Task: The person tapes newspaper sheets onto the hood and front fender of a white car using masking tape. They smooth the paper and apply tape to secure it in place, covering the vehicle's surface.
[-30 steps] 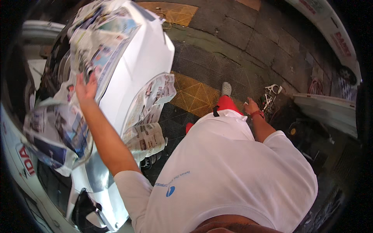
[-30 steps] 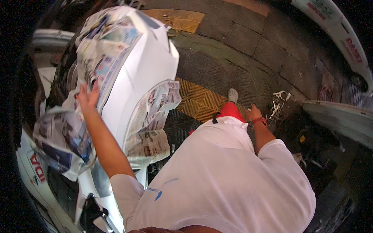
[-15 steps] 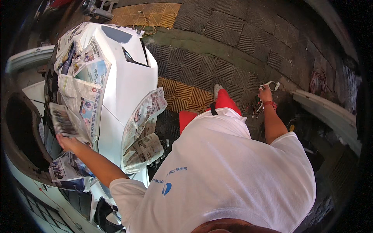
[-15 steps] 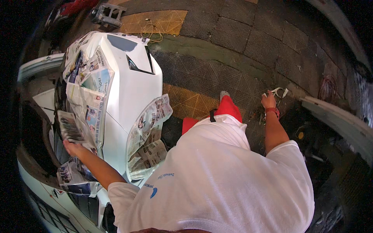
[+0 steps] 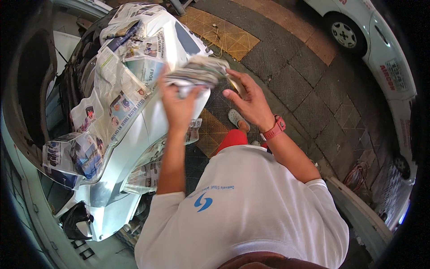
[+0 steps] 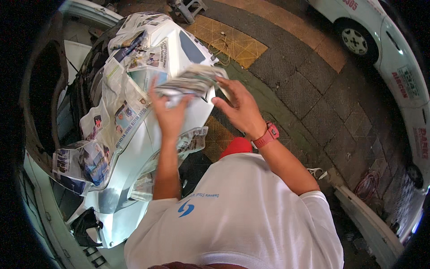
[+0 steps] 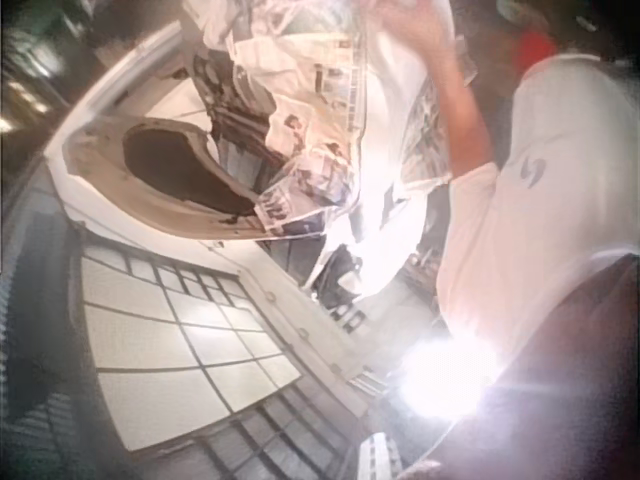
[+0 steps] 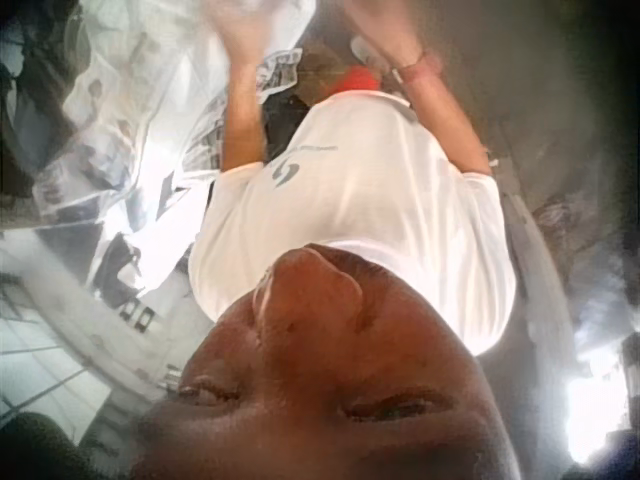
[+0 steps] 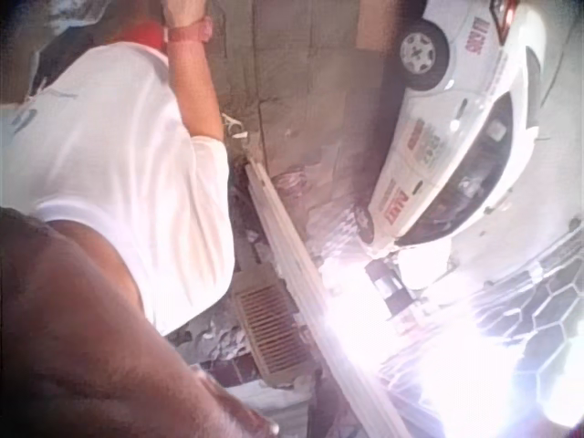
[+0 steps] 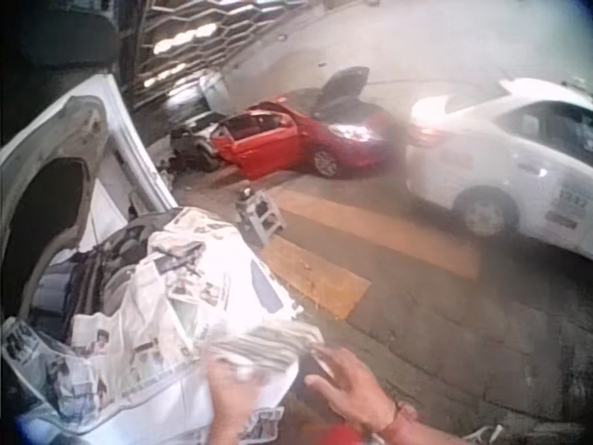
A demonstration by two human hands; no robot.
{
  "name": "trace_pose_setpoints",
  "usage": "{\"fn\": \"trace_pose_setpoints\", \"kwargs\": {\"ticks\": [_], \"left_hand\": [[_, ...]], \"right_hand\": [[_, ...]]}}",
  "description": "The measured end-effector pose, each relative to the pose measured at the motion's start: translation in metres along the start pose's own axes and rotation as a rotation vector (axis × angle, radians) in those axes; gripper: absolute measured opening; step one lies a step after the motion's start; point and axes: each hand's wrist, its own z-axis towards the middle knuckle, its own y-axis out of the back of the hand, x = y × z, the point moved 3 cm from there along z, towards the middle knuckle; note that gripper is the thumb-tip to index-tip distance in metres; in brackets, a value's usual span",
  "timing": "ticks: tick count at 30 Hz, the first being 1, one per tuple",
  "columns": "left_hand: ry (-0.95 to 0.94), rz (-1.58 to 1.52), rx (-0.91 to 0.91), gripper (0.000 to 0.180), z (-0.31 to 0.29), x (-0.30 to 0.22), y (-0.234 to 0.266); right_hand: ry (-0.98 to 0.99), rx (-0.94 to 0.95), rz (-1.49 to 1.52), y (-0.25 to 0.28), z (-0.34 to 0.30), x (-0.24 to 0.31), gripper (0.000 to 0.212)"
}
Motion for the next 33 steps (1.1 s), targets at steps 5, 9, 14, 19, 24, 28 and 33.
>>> {"fn": "trace_pose_setpoints", "kwargs": {"ticks": [5,9,14,19,24,28,33], "left_hand": [[-0.172,0.323,0.414,0.08,0.013,0.042,-0.068],[-0.11,0.274,0.397,0.101,0.042,0.057,-0.066],[0.164,0.293,0.105,0.07,0.088,0.123,-0.037],[0.458,0.205,0.088,0.03,0.118,0.15,0.009],[0.452,0.0,0.056,0.037,0.116,0.157,0.005],[0.402,0.253,-0.081,0.041,0.087,0.132,-0.032],[0.564,-0.189,-0.378,0.035,0.054,0.106,-0.106]], "right_hand": [[-0.367,0.279,0.198,-0.011,0.046,-0.029,0.031],[-0.672,0.192,0.323,0.008,0.068,-0.073,0.018],[-0.576,-0.408,0.428,0.037,0.119,-0.079,0.011],[-0.523,-0.54,0.514,0.118,0.151,-0.133,0.021],[-0.64,-0.493,0.21,0.184,0.17,-0.211,0.047],[-0.195,-0.47,-0.617,0.162,0.186,-0.19,0.066],[-0.13,0.227,-0.222,0.085,0.17,-0.121,0.056]]}}
